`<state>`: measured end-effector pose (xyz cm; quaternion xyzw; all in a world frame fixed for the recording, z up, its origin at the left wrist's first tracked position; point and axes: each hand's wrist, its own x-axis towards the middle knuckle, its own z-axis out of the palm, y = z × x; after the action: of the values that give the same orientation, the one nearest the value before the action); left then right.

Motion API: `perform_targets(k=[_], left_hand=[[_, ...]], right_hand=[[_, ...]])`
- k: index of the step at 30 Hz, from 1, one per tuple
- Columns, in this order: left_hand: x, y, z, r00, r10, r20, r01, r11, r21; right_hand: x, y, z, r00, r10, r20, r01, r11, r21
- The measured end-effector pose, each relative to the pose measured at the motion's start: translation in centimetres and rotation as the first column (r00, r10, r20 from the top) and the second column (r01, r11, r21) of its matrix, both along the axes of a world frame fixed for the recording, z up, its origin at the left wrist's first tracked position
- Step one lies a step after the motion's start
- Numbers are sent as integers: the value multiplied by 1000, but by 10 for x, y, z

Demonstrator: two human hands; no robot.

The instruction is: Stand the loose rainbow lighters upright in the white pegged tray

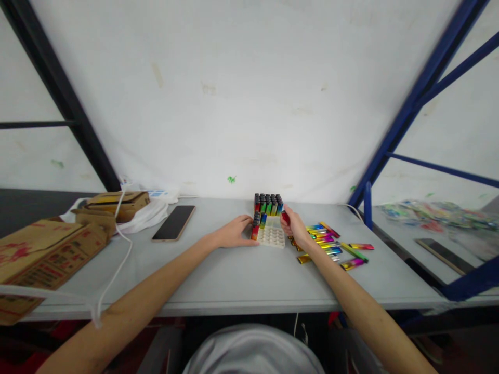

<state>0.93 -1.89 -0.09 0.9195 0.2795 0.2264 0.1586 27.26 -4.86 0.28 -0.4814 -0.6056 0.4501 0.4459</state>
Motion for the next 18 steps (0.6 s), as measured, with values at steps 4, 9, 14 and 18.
perform_targets(k=[4, 9, 14, 18], left_hand=[[0, 0, 0, 1000, 5, 8, -4, 1000, -6], [-1, 0, 0, 1000, -9, -3, 9, 1000, -10], [0, 1, -1, 1000, -3, 10, 3, 1000, -6], [0, 0, -1, 1000, -2, 15, 2, 1000, -7]], right_hand=[[-2, -5, 1, 992, -73, -99, 66, 995, -69], [-8, -10, 5, 994, -58, -93, 52, 996, -73], [-12, -8, 4, 992, -107, -67, 99, 988, -119], [-12, -3, 1, 991, -102, -90, 97, 994, -56]])
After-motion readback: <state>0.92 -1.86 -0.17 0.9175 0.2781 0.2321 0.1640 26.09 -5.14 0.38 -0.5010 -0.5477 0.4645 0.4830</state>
